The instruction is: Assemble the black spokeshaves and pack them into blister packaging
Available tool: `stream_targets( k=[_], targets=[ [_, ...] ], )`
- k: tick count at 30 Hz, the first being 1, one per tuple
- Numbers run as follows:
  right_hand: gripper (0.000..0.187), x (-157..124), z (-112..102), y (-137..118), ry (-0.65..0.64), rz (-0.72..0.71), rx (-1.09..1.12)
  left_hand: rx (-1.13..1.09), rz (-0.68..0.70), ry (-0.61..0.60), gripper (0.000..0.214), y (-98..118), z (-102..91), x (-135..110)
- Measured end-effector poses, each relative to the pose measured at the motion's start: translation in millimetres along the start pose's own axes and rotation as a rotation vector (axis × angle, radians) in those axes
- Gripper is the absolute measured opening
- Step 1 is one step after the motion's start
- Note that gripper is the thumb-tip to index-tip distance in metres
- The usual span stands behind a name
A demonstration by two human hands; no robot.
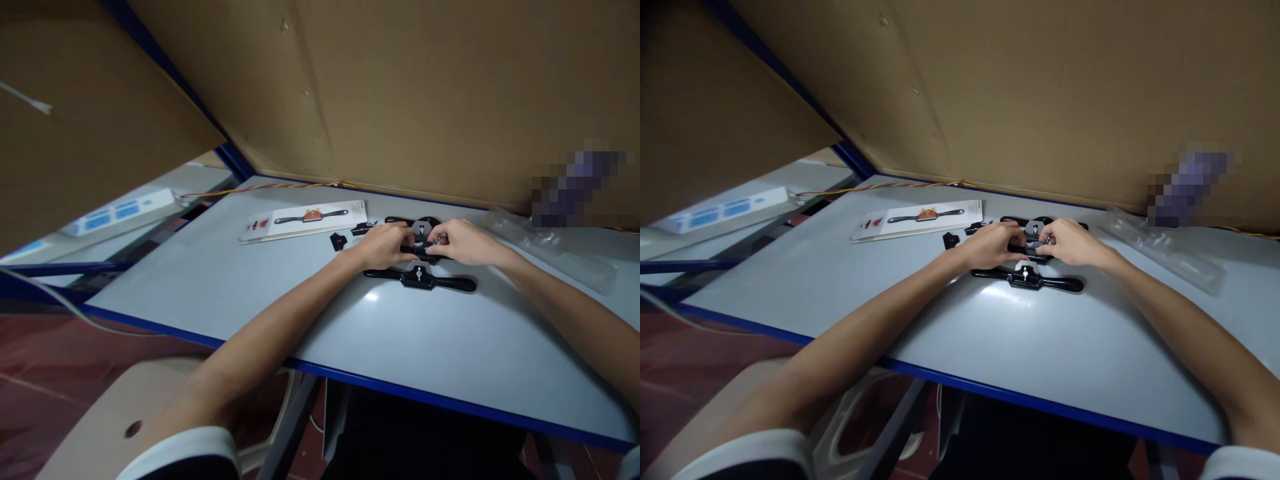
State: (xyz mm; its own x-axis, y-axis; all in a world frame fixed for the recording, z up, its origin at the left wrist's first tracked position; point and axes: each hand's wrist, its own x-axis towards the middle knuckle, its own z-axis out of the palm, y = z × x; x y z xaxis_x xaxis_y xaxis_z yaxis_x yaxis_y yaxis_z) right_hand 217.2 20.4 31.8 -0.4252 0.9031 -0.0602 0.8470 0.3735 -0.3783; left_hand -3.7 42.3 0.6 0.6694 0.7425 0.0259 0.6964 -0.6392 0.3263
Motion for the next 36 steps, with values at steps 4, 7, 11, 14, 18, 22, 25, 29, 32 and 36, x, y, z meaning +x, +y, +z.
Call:
stream_targets(
  k=[4, 7, 11, 14, 18, 22, 25, 29, 32, 36],
  targets=[
    [0.006, 1.5, -3.5, 1.4, 0.077, 0.011, 0.027, -0.037, -0.048, -0.026, 0.028, 3.4, -0.2, -0.5],
    [0.015, 2.3, -6.1, 5.3, 0.007, -0.011, 0.098, -0.043, -0.090, -0.033, 0.032, 7.5, -2.4, -2.2],
    [0.020, 2.2, -5.4, 8.1, -0.039, -0.048, 0.125, -0.008, -0.095, -0.042, 0.035, 11.7, -6.3, -4.1],
    [0.016, 2.9, -1.4, 7.5, 0.038, -0.048, 0.075, 0.020, -0.087, -0.022, 0.038, 12.1, -7.2, -4.2],
    [0.016, 5.1, 4.6, 7.0, 0.051, -0.065, 0.116, 0.081, -0.075, -0.006, 0.037, 10.2, -6.1, -3.4],
    [0.016, 6.8, 8.9, 8.8, 0.119, -0.096, 0.090, 0.198, -0.022, 0.009, 0.035, 9.3, -4.1, -2.6],
    [0.021, 6.8, 9.9, 10.4, 0.156, -0.116, 0.052, 0.266, 0.010, 0.019, 0.036, 8.6, -2.1, -1.3],
    [0.019, 6.1, 9.1, 11.6, 0.118, -0.108, 0.053, 0.264, 0.053, 0.019, 0.036, 5.0, -2.3, -0.7],
    [0.017, 6.2, 9.1, 12.0, 0.149, -0.071, 0.107, 0.189, 0.070, 0.023, 0.036, 0.6, -7.1, -2.2],
    [0.017, 7.8, 11.4, 13.1, 0.187, 0.010, 0.219, 0.106, 0.080, 0.048, 0.032, -3.0, -13.0, -3.8]
  ],
)
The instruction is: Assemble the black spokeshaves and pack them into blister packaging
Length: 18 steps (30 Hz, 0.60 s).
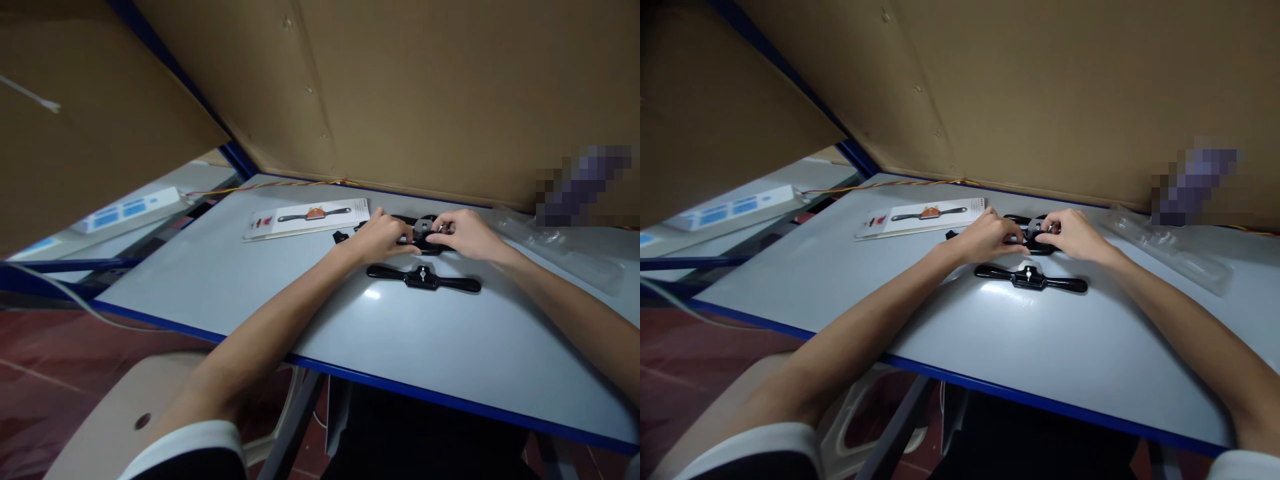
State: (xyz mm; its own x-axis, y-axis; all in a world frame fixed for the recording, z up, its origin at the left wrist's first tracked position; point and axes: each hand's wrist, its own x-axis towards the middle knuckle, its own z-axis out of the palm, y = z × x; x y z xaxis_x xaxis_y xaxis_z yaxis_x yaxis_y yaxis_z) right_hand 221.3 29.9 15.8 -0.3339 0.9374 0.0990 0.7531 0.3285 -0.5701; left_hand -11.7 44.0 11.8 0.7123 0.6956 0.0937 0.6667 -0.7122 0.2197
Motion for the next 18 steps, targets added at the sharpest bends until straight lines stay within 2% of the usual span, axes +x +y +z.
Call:
stream_targets(
  k=[4, 10, 13, 18],
  targets=[
    [0.019, 1.4, 3.1, 2.3, 0.005, 0.007, -0.044, -0.073, -0.088, 0.038, 0.028, 2.8, 3.2, 0.5],
    [0.026, 0.8, 4.3, 4.2, 0.006, -0.045, -0.133, -0.149, -0.172, 0.054, 0.038, 12.0, 11.4, 4.2],
    [0.022, -0.3, -1.0, 5.2, 0.000, -0.114, -0.135, -0.144, -0.194, 0.036, 0.040, 15.5, 11.2, 4.9],
    [0.033, -2.3, -16.1, 6.8, -0.022, -0.274, -0.056, -0.134, -0.181, 0.017, 0.052, 18.5, 8.9, 2.1]
  ],
)
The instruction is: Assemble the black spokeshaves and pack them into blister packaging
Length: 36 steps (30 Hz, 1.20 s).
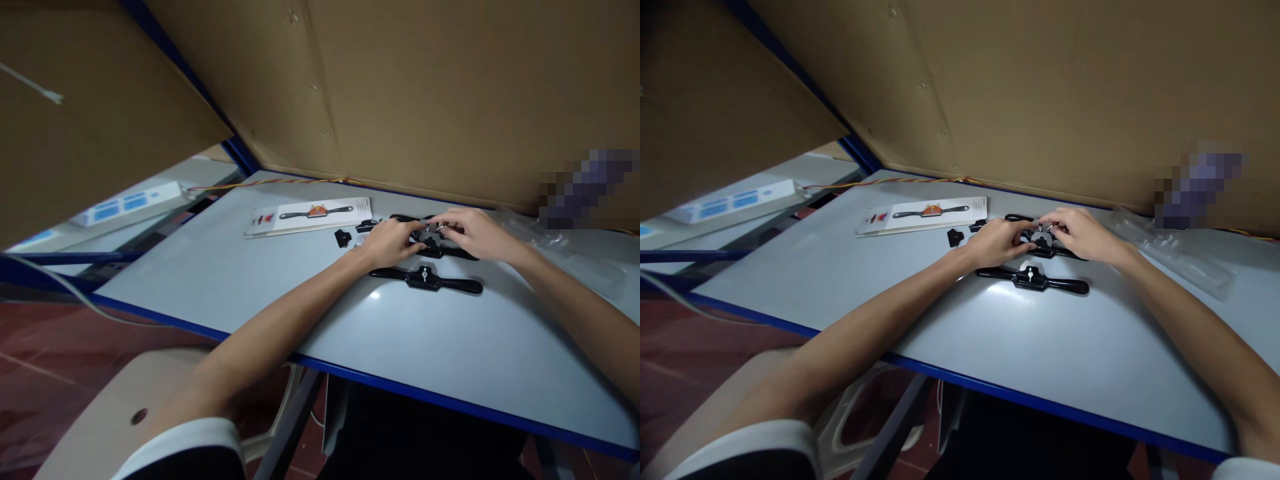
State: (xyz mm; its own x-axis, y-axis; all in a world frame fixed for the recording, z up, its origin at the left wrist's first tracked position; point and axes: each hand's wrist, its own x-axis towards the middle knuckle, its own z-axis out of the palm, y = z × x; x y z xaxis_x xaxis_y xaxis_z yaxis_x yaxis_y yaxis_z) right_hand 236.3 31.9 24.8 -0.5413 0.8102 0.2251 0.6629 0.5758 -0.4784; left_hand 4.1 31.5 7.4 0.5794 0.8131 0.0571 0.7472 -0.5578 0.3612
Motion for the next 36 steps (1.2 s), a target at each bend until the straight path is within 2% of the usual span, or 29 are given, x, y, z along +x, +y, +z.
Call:
stream_targets(
  k=[2, 7, 10, 15, 20, 25, 28, 33, 36],
  targets=[
    [0.035, -1.1, -4.3, -0.5, -0.034, 0.002, 0.035, 0.010, 0.022, -0.006, 0.056, 0.3, -0.2, -1.1],
    [0.017, -2.2, -6.4, -4.3, -0.103, -0.003, -0.058, 0.045, 0.020, -0.009, 0.047, 1.7, 0.3, -1.9],
    [0.021, -1.4, -5.0, -7.5, -0.099, -0.036, -0.121, 0.059, 0.021, 0.002, 0.045, 2.3, 0.9, -2.0],
    [0.027, -1.1, -3.1, -13.6, -0.123, 0.000, -0.139, 0.084, 0.040, 0.007, 0.044, 1.7, 2.6, -1.9],
    [0.024, -1.0, -0.4, -18.5, -0.122, 0.044, -0.124, 0.117, 0.020, -0.005, 0.044, 4.4, 1.6, -3.2],
    [0.022, -1.2, 6.7, -15.1, -0.121, -0.035, -0.147, 0.132, 0.012, -0.011, 0.042, 5.5, 2.0, -3.5],
    [0.022, -3.4, 9.4, -12.9, -0.115, -0.073, -0.206, 0.130, 0.015, -0.005, 0.040, 5.3, 3.2, -3.2],
    [0.026, -6.6, 11.1, -18.4, -0.161, -0.050, -0.440, 0.134, 0.022, -0.016, 0.041, 5.3, 2.3, -2.7],
    [0.031, -7.0, 11.8, -20.0, -0.179, -0.035, -0.501, 0.095, 0.050, -0.018, 0.042, 2.1, 0.8, -1.8]
  ],
)
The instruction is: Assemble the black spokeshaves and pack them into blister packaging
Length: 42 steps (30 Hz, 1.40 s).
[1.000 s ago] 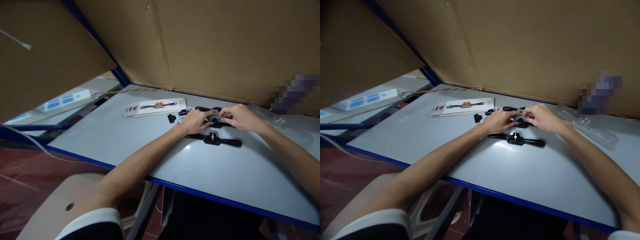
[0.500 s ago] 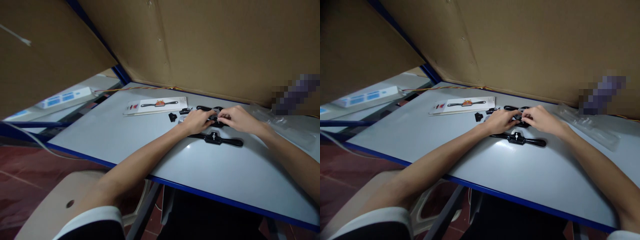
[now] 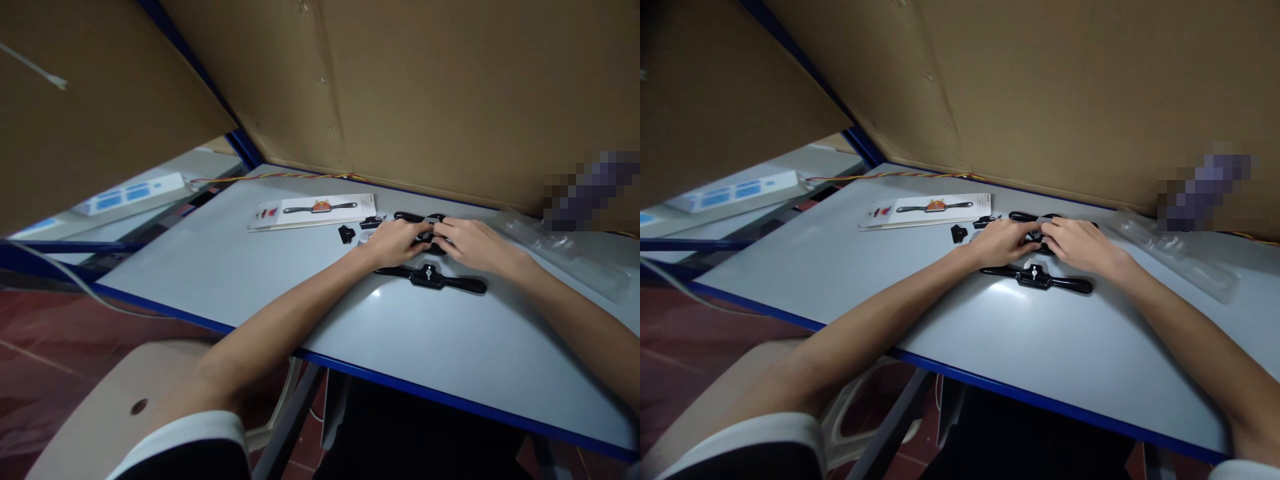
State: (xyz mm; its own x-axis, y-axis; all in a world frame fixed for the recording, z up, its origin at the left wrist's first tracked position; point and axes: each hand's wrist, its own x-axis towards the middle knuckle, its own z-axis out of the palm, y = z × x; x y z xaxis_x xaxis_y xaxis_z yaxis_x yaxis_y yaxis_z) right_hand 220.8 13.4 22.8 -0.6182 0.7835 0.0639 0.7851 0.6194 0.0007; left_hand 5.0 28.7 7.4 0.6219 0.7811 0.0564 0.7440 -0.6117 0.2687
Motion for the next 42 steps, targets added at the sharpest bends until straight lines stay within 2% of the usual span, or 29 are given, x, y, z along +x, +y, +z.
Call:
stream_targets(
  k=[9, 13, 18, 23, 27, 30, 33, 35, 39, 42],
  targets=[
    [0.029, 0.3, 0.0, -3.5, -0.053, -0.026, 0.077, -0.040, 0.008, -0.003, 0.044, -5.5, 0.8, 1.5],
    [0.017, 2.3, 0.6, -1.2, 0.004, 0.010, 0.087, -0.041, 0.003, -0.017, 0.040, -2.7, -2.4, 1.9],
    [0.021, 4.0, 3.4, 7.6, 0.007, -0.068, 0.070, -0.081, 0.043, -0.046, 0.040, -5.4, -5.5, 2.8],
    [0.022, 9.2, 2.3, 2.8, 0.007, -0.051, 0.009, -0.157, 0.047, -0.055, 0.048, -9.3, -3.7, 5.8],
    [0.033, 12.8, 0.1, -7.3, -0.028, 0.051, 0.051, -0.186, -0.007, -0.039, 0.053, -8.5, -3.4, 9.2],
    [0.038, 12.4, -2.2, -9.9, -0.086, 0.190, 0.127, -0.171, -0.049, -0.039, 0.044, -8.2, -4.2, 9.9],
    [0.025, 9.5, -4.5, -6.9, -0.044, 0.256, 0.157, -0.162, -0.059, -0.047, 0.032, -8.4, -4.7, 9.3],
    [0.018, 6.1, -5.9, -3.6, -0.020, 0.190, 0.171, -0.167, -0.062, -0.044, 0.031, -8.4, -5.0, 9.1],
    [0.024, -1.1, -7.4, 0.6, -0.073, -0.009, 0.123, -0.160, -0.077, -0.046, 0.029, -7.1, -6.7, 9.1],
    [0.024, -1.3, -5.6, -0.9, -0.089, -0.078, 0.037, -0.128, -0.084, -0.058, 0.031, -4.4, -8.8, 7.7]
  ],
)
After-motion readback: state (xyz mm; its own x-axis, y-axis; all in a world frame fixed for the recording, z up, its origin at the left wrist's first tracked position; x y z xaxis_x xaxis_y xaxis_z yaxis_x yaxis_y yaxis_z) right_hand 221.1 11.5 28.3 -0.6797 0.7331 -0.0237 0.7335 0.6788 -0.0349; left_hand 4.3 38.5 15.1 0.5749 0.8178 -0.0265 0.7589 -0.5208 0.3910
